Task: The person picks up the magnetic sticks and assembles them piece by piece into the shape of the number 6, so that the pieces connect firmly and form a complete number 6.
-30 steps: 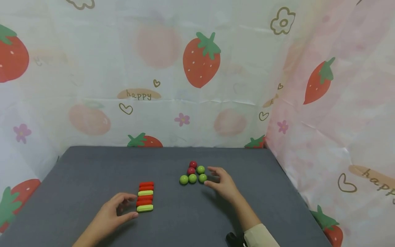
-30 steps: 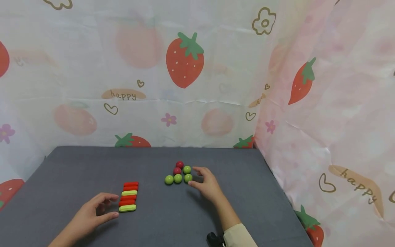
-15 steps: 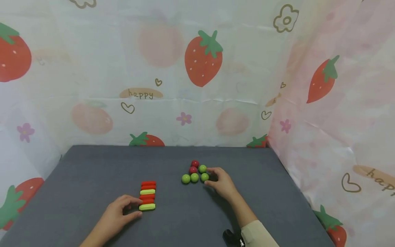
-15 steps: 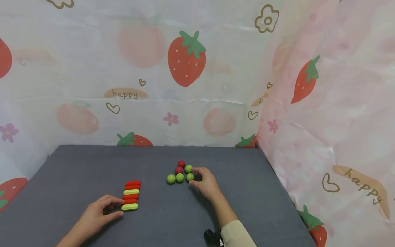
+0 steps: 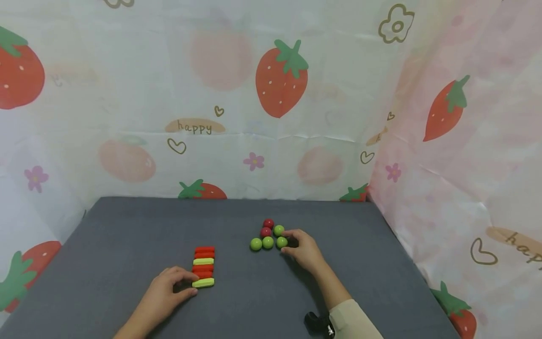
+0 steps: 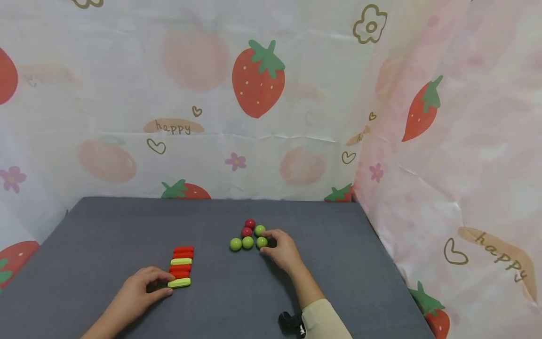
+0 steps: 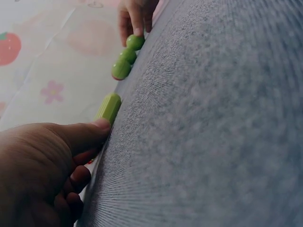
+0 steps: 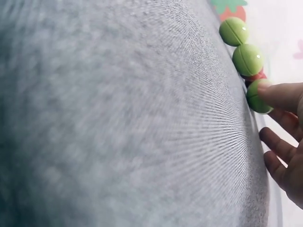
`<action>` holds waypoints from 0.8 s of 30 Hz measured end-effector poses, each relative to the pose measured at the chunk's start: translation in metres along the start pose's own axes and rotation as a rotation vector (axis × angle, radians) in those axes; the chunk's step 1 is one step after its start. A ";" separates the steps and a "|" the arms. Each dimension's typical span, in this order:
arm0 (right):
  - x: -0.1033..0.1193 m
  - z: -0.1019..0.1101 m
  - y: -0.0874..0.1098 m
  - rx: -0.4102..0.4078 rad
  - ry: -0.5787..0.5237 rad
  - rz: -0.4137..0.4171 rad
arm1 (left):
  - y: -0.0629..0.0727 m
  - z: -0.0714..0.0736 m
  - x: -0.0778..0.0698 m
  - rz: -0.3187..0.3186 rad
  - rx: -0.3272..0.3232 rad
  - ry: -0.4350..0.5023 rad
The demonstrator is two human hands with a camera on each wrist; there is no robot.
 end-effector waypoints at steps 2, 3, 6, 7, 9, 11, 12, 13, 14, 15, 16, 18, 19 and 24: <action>-0.001 0.000 -0.001 0.000 0.007 0.002 | 0.000 0.000 -0.001 -0.001 -0.008 -0.006; -0.001 -0.001 -0.001 0.001 0.008 0.002 | 0.001 0.000 -0.002 0.000 -0.013 -0.010; -0.002 -0.001 -0.002 0.001 0.005 -0.006 | 0.002 0.000 -0.005 0.004 -0.023 -0.019; -0.002 -0.001 -0.002 0.001 0.004 -0.008 | 0.002 0.000 -0.005 0.010 -0.023 -0.021; -0.002 -0.002 -0.002 0.001 0.000 -0.015 | 0.002 0.001 -0.006 0.019 -0.020 -0.024; -0.002 -0.002 -0.001 -0.003 0.000 -0.019 | 0.002 0.001 -0.007 0.025 -0.014 -0.026; -0.002 -0.002 -0.001 -0.005 0.002 -0.017 | 0.002 0.002 -0.008 0.036 -0.007 -0.023; -0.002 -0.001 -0.001 -0.006 0.001 -0.021 | 0.002 0.002 -0.008 0.040 -0.003 -0.020; -0.002 -0.001 -0.001 -0.008 0.000 -0.022 | 0.003 0.003 -0.009 0.045 0.001 -0.015; -0.003 -0.001 -0.001 -0.009 0.001 -0.024 | 0.003 0.003 -0.009 0.055 0.006 -0.007; -0.003 -0.001 -0.001 -0.009 0.002 -0.026 | 0.003 0.004 -0.010 0.056 0.010 0.003; -0.004 -0.001 -0.001 -0.001 0.001 -0.031 | 0.003 0.006 -0.013 0.059 0.013 0.022; -0.004 0.000 -0.001 0.004 -0.001 -0.037 | 0.003 0.007 -0.014 0.060 0.013 0.026; -0.003 0.002 0.000 0.028 0.002 -0.032 | -0.002 0.012 -0.026 0.017 -0.007 0.032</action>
Point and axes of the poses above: each hand's wrist, its own y-axis away from the middle knuckle, its own z-axis out of the back of the hand, x = y × z, the point moved 2 cm from there along -y, towards the middle knuckle, and after that the axes turned 7 degrees about z, right-handed, at the moved point
